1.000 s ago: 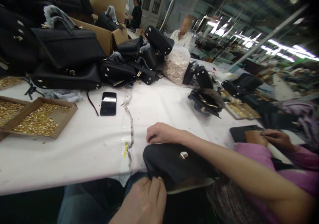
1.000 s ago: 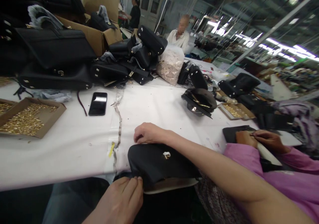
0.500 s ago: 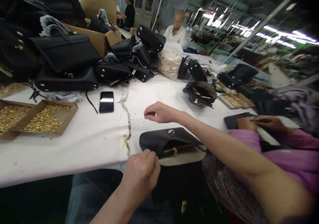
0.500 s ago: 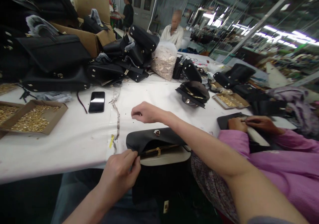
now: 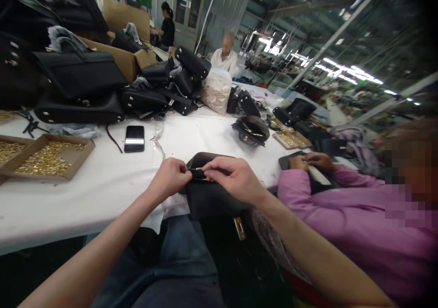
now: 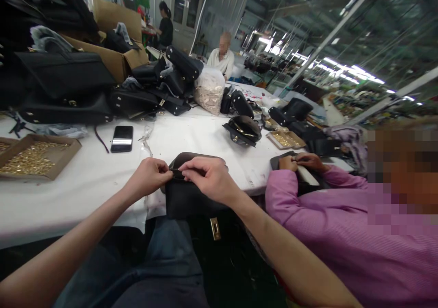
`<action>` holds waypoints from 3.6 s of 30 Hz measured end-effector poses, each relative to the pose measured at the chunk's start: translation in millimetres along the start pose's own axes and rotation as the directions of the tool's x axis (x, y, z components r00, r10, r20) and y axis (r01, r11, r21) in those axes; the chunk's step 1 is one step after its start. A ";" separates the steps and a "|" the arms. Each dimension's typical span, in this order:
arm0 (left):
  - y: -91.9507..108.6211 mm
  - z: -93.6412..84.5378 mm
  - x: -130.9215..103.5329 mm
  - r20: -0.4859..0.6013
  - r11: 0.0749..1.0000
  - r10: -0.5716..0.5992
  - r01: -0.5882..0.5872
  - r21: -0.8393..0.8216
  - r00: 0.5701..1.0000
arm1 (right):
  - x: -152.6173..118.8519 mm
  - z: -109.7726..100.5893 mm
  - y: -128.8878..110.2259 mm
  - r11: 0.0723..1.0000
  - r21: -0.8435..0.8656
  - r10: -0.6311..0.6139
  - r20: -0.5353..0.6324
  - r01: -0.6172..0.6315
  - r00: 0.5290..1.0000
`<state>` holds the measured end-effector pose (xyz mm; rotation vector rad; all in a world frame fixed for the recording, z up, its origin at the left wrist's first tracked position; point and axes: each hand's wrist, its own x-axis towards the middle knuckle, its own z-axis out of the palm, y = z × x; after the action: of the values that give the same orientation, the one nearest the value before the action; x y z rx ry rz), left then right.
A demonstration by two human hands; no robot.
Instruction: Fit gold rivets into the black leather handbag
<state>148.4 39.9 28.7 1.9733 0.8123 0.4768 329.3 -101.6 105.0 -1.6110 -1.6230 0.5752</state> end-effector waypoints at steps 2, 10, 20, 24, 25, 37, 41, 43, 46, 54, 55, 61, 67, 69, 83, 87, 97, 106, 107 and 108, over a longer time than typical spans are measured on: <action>-3.0 -0.6 1.7 0.015 1.000 0.019 -0.019 -0.011 1.000 | 0.3 11.4 15.2 0.993 -0.092 -0.071 0.010 0.071 0.997; -17.5 1.3 5.8 0.005 0.990 0.055 -0.054 -0.133 0.998 | 14.4 33.4 43.9 0.945 -0.264 -0.181 0.081 0.196 0.980; -39.9 3.2 14.5 0.026 0.970 0.146 -0.138 -0.199 0.989 | 28.1 43.3 61.3 0.888 -0.391 -0.237 0.065 0.243 0.969; -48.6 6.1 19.3 0.020 0.967 0.138 -0.131 -0.218 0.990 | 32.6 49.2 64.0 0.910 -0.360 -0.203 0.046 0.206 0.978; -49.9 6.6 20.6 0.019 0.966 0.136 -0.128 -0.223 0.991 | 33.3 50.5 64.0 0.918 -0.347 -0.191 0.037 0.192 0.981; -52.4 10.2 25.7 -0.013 0.962 0.123 -0.123 -0.244 0.992 | 36.8 54.5 62.9 0.928 -0.328 -0.161 0.085 0.180 0.983; -52.1 12.2 26.2 -0.022 0.963 0.122 -0.124 -0.239 0.992 | 36.0 58.8 64.9 0.933 -0.318 -0.155 0.075 0.171 0.985; -52.8 12.2 26.9 -0.024 0.965 0.126 -0.128 -0.228 0.992 | 35.3 60.3 66.1 0.935 -0.313 -0.154 0.065 0.166 0.986; -54.7 12.0 27.6 0.001 0.965 0.126 -0.122 -0.231 0.992 | 33.8 60.6 67.6 0.945 -0.281 -0.159 0.052 0.167 0.986; -62.9 17.4 29.0 0.024 0.957 0.141 -0.130 -0.258 0.990 | 30.9 60.4 72.0 0.961 -0.231 -0.153 0.012 0.151 0.988; -63.9 18.2 29.2 0.026 0.957 0.148 -0.137 -0.258 0.989 | 31.0 60.9 72.7 0.962 -0.221 -0.165 0.000 0.161 0.986; -64.6 19.4 27.6 0.012 0.959 0.140 -0.133 -0.250 0.990 | 31.0 63.7 73.9 0.963 -0.186 -0.204 -0.035 0.194 0.978; -61.7 15.2 25.3 0.029 0.961 0.174 -0.164 -0.224 0.984 | 29.0 66.4 71.2 0.968 -0.186 -0.183 -0.067 0.168 0.981; -60.8 14.3 24.3 0.039 0.961 0.187 -0.175 -0.213 0.982 | 28.2 67.2 70.6 0.969 -0.189 -0.178 -0.080 0.160 0.981; -55.3 12.5 12.5 0.035 0.958 0.266 -0.260 -0.119 0.963 | 25.6 63.9 64.0 0.976 -0.213 0.030 -0.097 -0.050 0.995; -49.2 13.1 6.4 0.018 0.956 0.290 -0.289 -0.053 0.957 | 27.0 63.1 60.4 0.971 -0.234 0.036 -0.074 -0.052 0.997; -49.5 19.3 -5.3 -0.051 0.967 0.200 -0.206 -0.152 0.978 | 21.0 61.9 49.7 0.936 -0.348 0.019 -0.091 -0.050 0.996; -47.5 35.5 -23.1 -0.150 0.950 0.052 -0.095 -0.296 0.987 | 24.4 51.9 47.0 0.867 -0.482 -0.105 0.066 0.124 0.992; -47.2 36.2 -24.7 -0.162 0.948 0.049 -0.097 -0.304 0.986 | 26.0 51.4 47.2 0.864 -0.483 -0.116 0.081 0.141 0.990; -46.9 36.9 -26.3 -0.171 0.944 0.045 -0.098 -0.314 0.984 | 27.2 51.4 47.3 0.863 -0.480 -0.130 0.090 0.158 0.987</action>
<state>136.0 15.8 -30.5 1.6798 0.7127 0.7716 322.0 -60.2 42.9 -1.8116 -2.0244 0.1298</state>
